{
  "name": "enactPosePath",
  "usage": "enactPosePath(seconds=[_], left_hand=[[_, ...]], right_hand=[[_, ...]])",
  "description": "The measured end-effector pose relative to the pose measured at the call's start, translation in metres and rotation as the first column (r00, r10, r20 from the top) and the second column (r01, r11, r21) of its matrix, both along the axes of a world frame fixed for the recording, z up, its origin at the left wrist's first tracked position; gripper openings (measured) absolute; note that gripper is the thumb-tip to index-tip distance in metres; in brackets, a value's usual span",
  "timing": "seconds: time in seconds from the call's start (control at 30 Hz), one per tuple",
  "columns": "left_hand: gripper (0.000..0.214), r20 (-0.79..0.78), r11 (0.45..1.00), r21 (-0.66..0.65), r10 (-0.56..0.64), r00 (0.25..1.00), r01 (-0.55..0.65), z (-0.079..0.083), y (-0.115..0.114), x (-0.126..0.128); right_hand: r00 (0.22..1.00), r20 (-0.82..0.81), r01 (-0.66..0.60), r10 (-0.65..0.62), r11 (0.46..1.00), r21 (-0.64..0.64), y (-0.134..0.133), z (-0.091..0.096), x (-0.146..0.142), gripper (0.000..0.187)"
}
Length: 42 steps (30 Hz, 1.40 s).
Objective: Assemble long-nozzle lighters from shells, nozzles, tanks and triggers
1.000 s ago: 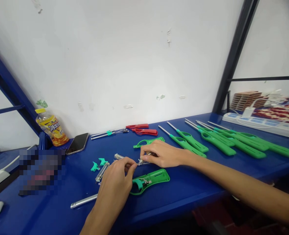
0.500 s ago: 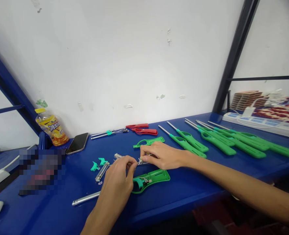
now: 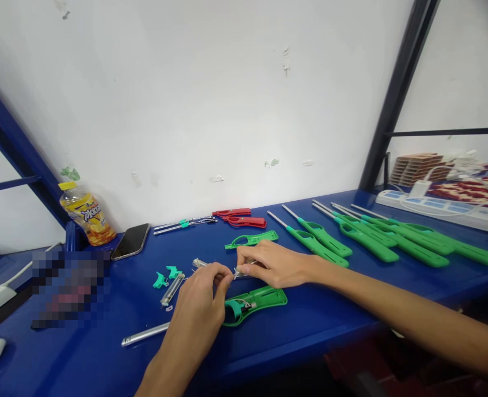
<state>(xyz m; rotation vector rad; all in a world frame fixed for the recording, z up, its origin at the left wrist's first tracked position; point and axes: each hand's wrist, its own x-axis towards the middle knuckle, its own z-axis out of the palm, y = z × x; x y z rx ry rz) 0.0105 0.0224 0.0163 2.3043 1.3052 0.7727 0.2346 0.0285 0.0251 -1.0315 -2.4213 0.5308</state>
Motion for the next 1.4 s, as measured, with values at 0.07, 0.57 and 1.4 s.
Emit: enactPosePath(seconds=[0.07,0.57,1.4], left_hand=[[0.028,0.005,1.000,0.001,0.001,1.000,-0.001,0.000,-0.001,0.001],[0.032,-0.051,0.998,-0.031,-0.047,0.998,0.045,0.003,0.001,-0.006],[0.024,-0.344,0.995,-0.059,-0.099,0.934,0.084,0.014,-0.004,-0.027]], right_hand=[[1.000,-0.005,-0.003,0.003,1.000,-0.005,0.000,0.000,0.000,0.020],[1.000,0.003,0.009,-0.009,0.999,0.050,0.005,0.000,0.002,0.028],[0.995,0.096,0.019,0.012,0.951,-0.309,0.008,0.026,0.022,0.038]])
